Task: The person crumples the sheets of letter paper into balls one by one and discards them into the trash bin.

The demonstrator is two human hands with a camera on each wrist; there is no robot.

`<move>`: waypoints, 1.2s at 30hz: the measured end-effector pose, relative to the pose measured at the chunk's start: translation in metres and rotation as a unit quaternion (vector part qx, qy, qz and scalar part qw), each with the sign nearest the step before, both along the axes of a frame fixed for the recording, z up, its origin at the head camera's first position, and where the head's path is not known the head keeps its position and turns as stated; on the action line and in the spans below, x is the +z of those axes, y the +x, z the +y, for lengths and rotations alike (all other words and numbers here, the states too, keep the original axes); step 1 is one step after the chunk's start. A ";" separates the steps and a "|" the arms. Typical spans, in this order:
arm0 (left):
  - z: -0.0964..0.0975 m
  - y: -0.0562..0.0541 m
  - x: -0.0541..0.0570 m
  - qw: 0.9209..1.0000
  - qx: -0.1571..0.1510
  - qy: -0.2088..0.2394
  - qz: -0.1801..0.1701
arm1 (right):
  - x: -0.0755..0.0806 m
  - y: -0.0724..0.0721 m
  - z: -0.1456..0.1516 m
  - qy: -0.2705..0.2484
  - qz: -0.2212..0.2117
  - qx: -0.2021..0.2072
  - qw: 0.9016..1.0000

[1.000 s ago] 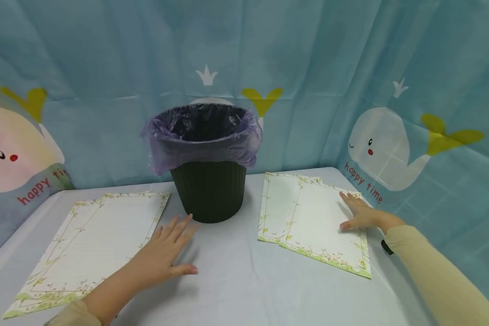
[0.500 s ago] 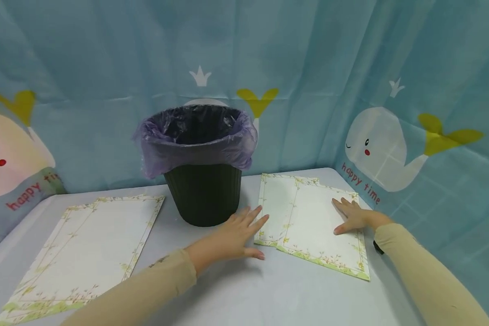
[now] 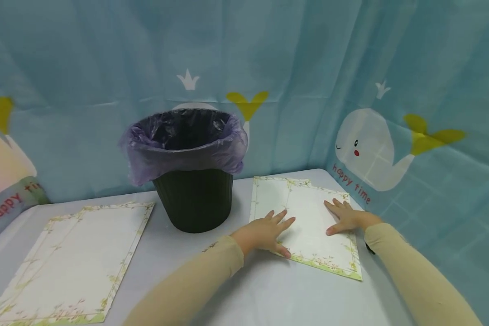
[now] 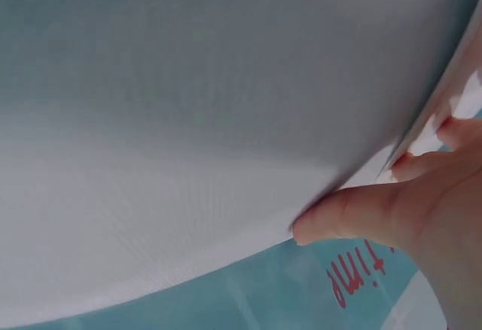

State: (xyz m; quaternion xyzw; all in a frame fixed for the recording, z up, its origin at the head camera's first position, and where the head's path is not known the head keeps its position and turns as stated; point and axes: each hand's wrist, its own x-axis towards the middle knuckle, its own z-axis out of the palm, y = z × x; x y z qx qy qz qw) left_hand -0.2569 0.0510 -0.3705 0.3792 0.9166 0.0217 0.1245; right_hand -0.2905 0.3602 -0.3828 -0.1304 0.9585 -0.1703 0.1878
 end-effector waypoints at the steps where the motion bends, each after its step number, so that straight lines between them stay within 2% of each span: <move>1: 0.004 0.000 -0.001 1.000 0.007 -0.006 -0.002 | -0.002 -0.001 -0.001 0.006 -0.001 -0.002 1.000; 7: 0.024 0.005 -0.008 0.997 0.059 -0.051 -0.007 | -0.010 -0.004 -0.005 0.036 -0.011 -0.011 0.999; 11: 0.028 0.006 -0.013 0.994 0.088 -0.067 -0.007 | -0.007 -0.001 -0.010 0.038 -0.012 -0.015 0.999; 15: 0.029 0.009 -0.015 0.992 0.104 -0.073 -0.003 | -0.005 -0.001 -0.014 0.038 -0.007 -0.030 0.999; 21: 0.032 0.012 -0.016 0.991 0.118 -0.067 -0.001 | -0.005 0.000 -0.014 0.044 -0.007 -0.060 0.997; 26: 0.037 0.012 -0.018 0.991 0.122 -0.058 -0.007 | -0.004 0.005 -0.013 0.034 0.000 -0.053 0.998; 32: 0.037 0.010 -0.015 0.991 0.124 -0.059 -0.002 | -0.001 0.010 -0.019 0.009 0.017 -0.039 0.999; 36: 0.040 0.005 -0.014 0.992 0.118 -0.045 -0.004 | 0.003 0.016 -0.025 0.020 0.052 -0.063 0.996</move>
